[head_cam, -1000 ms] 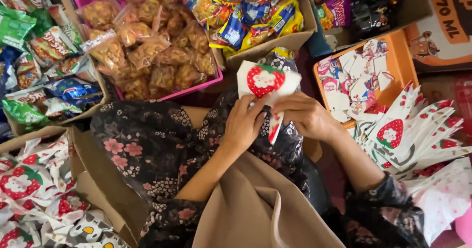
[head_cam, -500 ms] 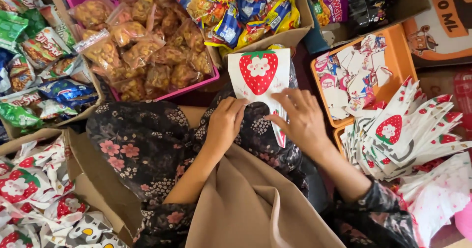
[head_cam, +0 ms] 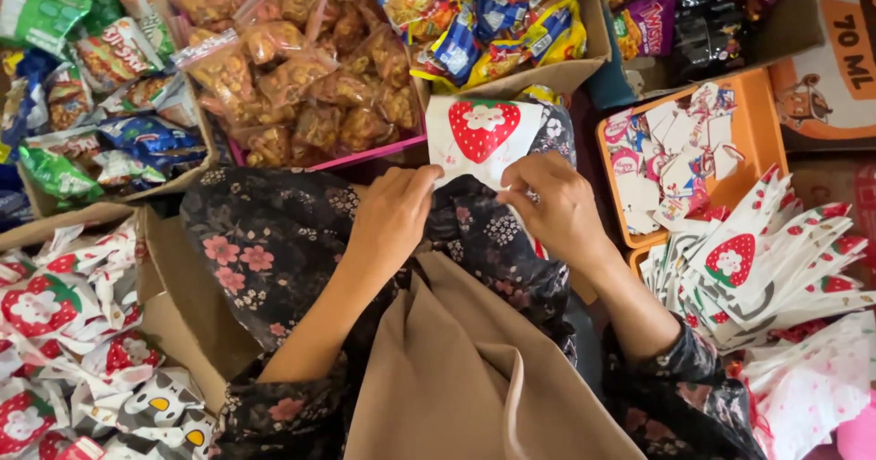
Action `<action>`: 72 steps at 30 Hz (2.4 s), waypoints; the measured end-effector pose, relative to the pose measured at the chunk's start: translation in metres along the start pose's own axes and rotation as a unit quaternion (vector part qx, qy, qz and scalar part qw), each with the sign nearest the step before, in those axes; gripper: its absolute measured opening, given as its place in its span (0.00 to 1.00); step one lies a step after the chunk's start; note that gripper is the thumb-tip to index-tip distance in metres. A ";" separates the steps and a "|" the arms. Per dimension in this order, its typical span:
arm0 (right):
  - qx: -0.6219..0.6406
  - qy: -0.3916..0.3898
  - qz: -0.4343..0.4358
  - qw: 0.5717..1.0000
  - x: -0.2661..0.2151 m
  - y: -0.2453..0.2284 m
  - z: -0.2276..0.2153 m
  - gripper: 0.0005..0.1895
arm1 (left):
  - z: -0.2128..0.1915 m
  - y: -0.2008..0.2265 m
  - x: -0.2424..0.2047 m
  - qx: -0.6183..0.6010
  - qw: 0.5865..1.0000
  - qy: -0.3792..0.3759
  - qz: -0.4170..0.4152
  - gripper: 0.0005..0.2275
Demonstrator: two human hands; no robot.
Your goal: The person is packaging individual snack packets into small decorative gift bags.
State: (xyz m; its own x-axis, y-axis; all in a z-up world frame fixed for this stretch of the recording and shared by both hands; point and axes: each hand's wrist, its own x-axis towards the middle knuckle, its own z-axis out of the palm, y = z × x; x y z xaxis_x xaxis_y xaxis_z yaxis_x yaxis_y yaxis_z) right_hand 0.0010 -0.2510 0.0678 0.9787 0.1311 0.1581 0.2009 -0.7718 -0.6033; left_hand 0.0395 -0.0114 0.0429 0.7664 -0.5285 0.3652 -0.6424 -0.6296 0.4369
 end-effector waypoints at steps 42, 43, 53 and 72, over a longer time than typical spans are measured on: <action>0.021 -0.129 -0.114 0.985 0.045 -0.049 -0.018 0.11 | -0.024 -0.040 -0.021 0.076 0.994 -0.046 0.063 0.06; 0.021 -0.130 -0.113 0.985 0.040 -0.045 -0.006 0.11 | -0.020 -0.038 -0.022 0.075 0.994 -0.046 0.062 0.06; -0.119 -0.089 -0.093 0.984 0.027 -0.025 0.038 0.09 | -0.029 -0.027 -0.022 0.031 0.997 -0.068 0.012 0.06; 0.072 -0.202 0.004 0.977 0.038 -0.038 0.013 0.21 | -0.056 -0.003 -0.008 0.035 0.983 -0.157 0.085 0.07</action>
State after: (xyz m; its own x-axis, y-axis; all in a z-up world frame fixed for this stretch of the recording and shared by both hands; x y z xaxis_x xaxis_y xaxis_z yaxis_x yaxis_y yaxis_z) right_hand 0.0309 -0.2085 0.0860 0.9116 0.3821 -0.1515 0.1678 -0.6825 -0.7114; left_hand 0.0352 0.0270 0.0849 0.6171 -0.7721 0.1519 -0.7679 -0.5488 0.3303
